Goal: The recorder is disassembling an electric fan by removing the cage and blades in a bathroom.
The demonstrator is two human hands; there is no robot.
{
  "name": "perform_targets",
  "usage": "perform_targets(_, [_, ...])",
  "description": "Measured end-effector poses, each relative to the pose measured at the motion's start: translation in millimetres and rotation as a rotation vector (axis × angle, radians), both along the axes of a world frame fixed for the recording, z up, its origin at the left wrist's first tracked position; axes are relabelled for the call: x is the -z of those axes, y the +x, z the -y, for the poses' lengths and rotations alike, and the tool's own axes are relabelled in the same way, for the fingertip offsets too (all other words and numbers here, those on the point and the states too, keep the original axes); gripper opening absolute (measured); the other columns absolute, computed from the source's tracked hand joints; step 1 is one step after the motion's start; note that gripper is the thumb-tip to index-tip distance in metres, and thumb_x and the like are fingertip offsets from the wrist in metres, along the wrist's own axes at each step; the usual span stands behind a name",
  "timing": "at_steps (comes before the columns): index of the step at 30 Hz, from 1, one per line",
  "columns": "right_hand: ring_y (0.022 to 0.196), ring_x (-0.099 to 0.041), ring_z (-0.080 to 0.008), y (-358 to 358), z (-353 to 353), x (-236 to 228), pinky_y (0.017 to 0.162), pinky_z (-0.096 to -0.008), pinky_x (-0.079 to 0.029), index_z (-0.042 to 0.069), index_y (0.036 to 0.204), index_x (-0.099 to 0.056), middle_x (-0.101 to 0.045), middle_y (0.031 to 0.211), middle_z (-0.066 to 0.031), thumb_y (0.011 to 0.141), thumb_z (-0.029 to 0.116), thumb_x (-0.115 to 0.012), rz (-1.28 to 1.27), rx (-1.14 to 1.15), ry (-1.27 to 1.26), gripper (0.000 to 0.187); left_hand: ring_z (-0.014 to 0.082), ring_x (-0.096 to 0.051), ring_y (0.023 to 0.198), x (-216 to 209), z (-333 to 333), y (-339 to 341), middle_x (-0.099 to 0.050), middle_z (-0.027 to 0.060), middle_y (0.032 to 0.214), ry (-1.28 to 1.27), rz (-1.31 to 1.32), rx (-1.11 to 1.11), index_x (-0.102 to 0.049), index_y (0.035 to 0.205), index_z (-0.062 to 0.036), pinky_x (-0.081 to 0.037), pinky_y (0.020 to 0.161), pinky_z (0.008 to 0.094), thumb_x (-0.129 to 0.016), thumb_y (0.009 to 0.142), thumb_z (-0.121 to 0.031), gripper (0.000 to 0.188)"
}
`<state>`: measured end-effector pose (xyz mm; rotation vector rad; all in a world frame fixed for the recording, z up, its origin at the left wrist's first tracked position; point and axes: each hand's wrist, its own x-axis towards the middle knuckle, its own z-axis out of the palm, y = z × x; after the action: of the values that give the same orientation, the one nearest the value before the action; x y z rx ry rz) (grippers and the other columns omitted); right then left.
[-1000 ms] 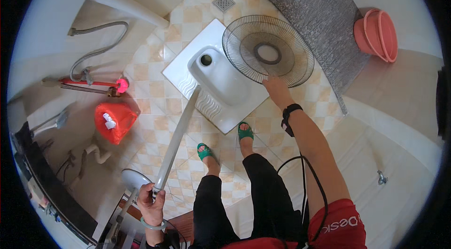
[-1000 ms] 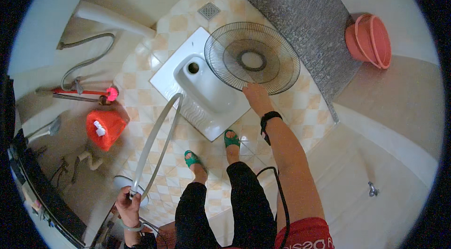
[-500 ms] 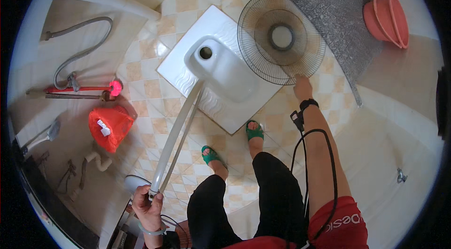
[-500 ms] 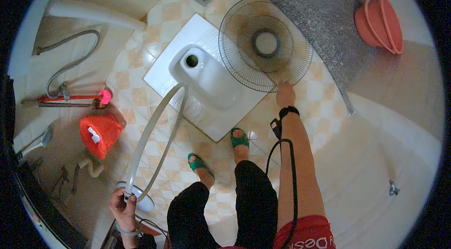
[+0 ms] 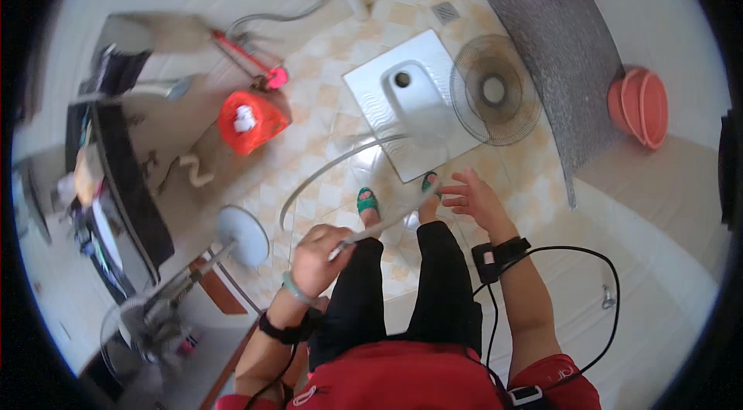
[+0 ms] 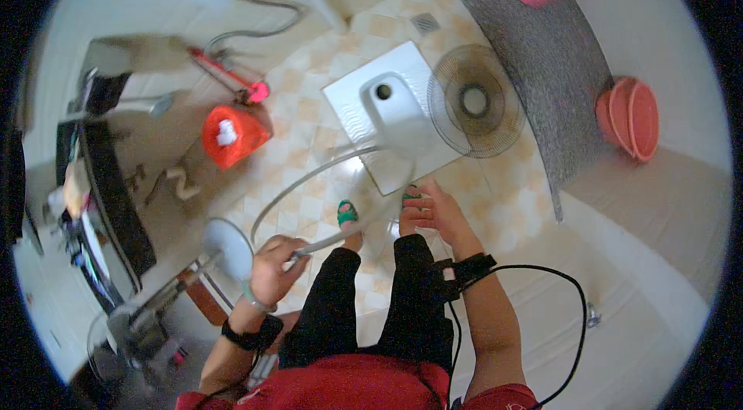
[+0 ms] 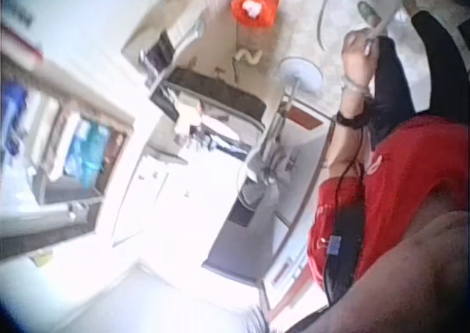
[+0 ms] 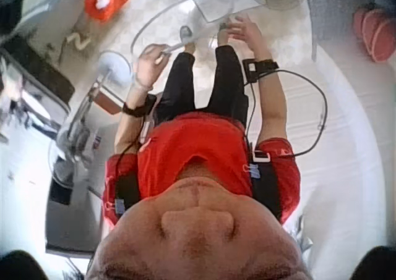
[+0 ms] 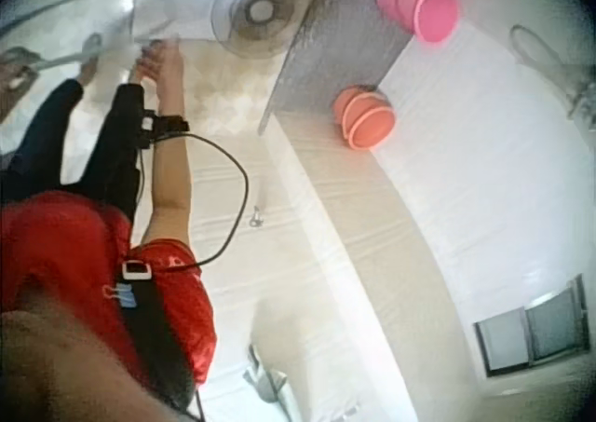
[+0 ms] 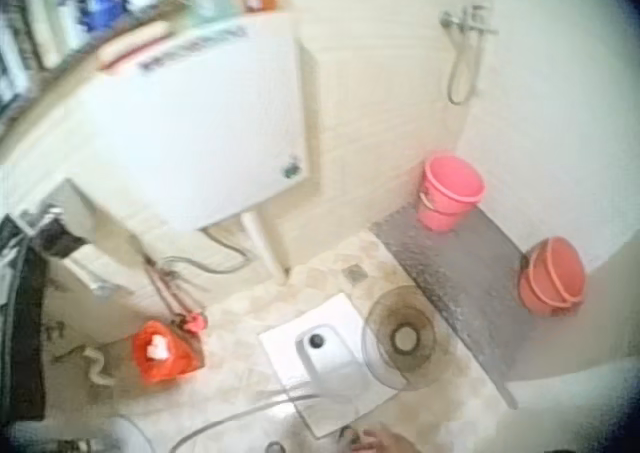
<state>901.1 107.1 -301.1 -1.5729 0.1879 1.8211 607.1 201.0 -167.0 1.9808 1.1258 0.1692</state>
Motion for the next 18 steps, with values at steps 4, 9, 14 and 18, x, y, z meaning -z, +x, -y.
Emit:
perform_targets(4, [0.067, -0.059, -0.0111, -4.5, -3.9, -56.0, 0.054, -0.0235, -0.045, 0.004, 0.105, -0.059, -0.063, 0.087, -0.0066, 0.084, 0.049, -0.057, 0.145, -0.379, -0.069, 0.05, 0.0282, -0.059, 0.072, -32.5, 35.0, -15.0, -0.059, 0.0105, 0.074, 0.092, 0.105, 0.095, -0.062, 0.085, -0.0052, -0.048, 0.064, 0.0367, -0.068, 0.068, -0.002, 0.018])
perform_targets(9, [0.057, -0.056, -0.0095, -32.3, 2.0, -92.8, 0.046, -0.0222, -0.041, 0.006, 0.098, -0.057, -0.062, 0.079, -0.0057, 0.084, 0.045, -0.059, 0.278, -0.564, 0.001, 0.041, 0.0278, -0.058, 0.073, -58.2, 65.7, -47.7, -0.058, 0.0104, 0.079, 0.117, 0.096, 0.048, -0.06, 0.088, -0.0068, -0.048, 0.065, 0.0365, -0.067, 0.069, -0.003, 0.02])
perform_targets(14, [0.047, -0.051, -0.009, -78.9, -1.9, -132.8, 0.041, -0.0223, -0.038, 0.004, 0.088, -0.058, -0.059, 0.07, -0.0052, 0.084, 0.037, -0.059, 0.274, -0.483, 0.127, 0.033, 0.0284, -0.057, 0.079, -94.1, 71.0, -100.7, -0.057, 0.0093, 0.081, 0.195, 0.189, -0.061, -0.062, 0.094, -0.0065, -0.048, 0.071, 0.036, -0.066, 0.069, -0.005, 0.026])
perform_targets(18, [0.051, -0.05, -0.0083, -124.1, -18.0, -154.9, 0.044, -0.0205, -0.038, 0.006, 0.09, -0.056, -0.06, 0.07, -0.0046, 0.086, 0.032, -0.058, 0.239, -0.513, 0.136, 0.027, 0.0301, -0.056, 0.082, -116.6, 82.9, -147.9, -0.057, 0.0111, 0.084, 0.192, 0.135, -0.125, -0.061, 0.092, -0.005, -0.047, 0.075, 0.0382, -0.062, 0.069, -0.003, 0.023])
